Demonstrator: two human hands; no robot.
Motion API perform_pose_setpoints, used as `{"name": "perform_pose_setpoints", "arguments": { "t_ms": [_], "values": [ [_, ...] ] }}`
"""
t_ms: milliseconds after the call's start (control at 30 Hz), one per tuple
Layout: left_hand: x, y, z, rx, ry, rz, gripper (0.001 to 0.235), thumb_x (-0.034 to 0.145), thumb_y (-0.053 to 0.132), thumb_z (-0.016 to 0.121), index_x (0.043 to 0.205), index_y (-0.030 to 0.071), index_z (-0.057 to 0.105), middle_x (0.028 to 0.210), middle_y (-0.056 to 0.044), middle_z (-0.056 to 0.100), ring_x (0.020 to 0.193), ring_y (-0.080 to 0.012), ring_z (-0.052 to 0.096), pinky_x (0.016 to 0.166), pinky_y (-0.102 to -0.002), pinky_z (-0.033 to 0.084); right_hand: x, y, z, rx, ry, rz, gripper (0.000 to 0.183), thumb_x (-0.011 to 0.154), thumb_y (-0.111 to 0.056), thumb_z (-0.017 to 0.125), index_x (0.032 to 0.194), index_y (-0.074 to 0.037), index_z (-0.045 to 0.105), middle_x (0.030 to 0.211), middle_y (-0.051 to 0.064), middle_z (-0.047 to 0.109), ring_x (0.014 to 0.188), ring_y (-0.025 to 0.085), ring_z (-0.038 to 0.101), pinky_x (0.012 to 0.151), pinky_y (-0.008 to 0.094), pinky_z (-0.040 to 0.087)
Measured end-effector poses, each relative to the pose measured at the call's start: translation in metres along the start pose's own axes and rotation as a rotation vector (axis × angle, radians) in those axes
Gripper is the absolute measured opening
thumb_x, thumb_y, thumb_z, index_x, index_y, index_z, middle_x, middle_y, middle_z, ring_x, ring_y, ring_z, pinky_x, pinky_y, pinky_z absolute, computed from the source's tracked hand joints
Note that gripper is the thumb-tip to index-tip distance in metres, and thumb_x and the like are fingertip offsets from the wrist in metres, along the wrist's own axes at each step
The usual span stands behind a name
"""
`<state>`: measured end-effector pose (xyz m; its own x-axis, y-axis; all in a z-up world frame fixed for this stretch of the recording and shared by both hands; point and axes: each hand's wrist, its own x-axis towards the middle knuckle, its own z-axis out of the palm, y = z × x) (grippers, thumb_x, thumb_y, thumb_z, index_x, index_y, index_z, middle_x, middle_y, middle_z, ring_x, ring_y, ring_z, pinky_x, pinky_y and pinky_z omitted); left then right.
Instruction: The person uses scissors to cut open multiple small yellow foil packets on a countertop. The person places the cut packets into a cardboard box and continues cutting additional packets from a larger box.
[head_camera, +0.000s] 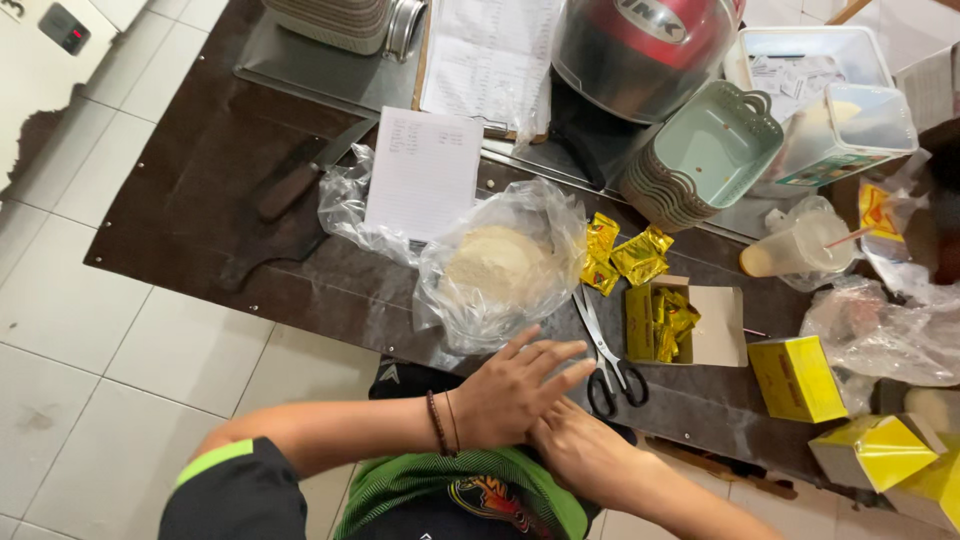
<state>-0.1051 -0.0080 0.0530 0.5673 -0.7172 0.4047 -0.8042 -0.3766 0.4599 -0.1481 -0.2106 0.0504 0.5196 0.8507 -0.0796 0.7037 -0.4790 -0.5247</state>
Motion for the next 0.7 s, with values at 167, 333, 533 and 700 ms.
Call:
{"name": "perform_pose_setpoints", "arguments": {
  "t_ms": [167,333,533,700],
  "values": [
    [0.001,0.016,-0.007,0.060,-0.212,0.087,0.062,0.077,0.041,0.073,0.126,0.005,0.059,0.114,-0.017,0.063,0.109,-0.0349,0.063,0.119,-0.058,0.034,-0.018,-0.009,0.014,-0.082,-0.250,0.024,0.012,0.091,-0.010,0.060,0.092,0.002,0.061,0.080,0.019,0.066,0.077,0.036,0.066,0.073,0.047,0.052],
    [-0.002,0.032,-0.008,-0.181,-0.355,0.175,0.051,0.076,0.052,0.072,0.097,0.007,0.064,0.091,-0.011,0.066,0.090,-0.0322,0.068,0.087,-0.044,0.051,-0.047,-0.015,0.024,-0.043,-0.196,-0.089,0.017,0.091,-0.015,0.065,0.085,0.001,0.060,0.068,0.020,0.063,0.058,0.036,0.065,0.048,0.048,0.050],
    [-0.005,0.032,-0.004,-0.191,-0.341,0.167,0.051,0.078,0.054,0.072,0.097,0.007,0.062,0.091,-0.010,0.067,0.089,-0.0317,0.068,0.081,-0.042,0.052,-0.048,-0.016,0.031,0.027,-0.305,0.073,0.022,0.093,-0.018,0.066,0.083,-0.002,0.056,0.069,0.020,0.062,0.063,0.037,0.065,0.056,0.048,0.050],
    [-0.008,0.003,-0.010,0.067,-0.337,0.198,0.048,0.071,0.048,0.074,0.091,0.006,0.066,0.079,-0.013,0.067,0.076,-0.0327,0.068,0.069,-0.047,0.051,-0.040,-0.020,-0.016,-0.141,0.058,0.126,0.033,0.088,-0.018,0.063,0.113,0.004,0.058,0.097,0.018,0.067,0.091,0.033,0.066,0.078,0.042,0.052]
  ]
}}
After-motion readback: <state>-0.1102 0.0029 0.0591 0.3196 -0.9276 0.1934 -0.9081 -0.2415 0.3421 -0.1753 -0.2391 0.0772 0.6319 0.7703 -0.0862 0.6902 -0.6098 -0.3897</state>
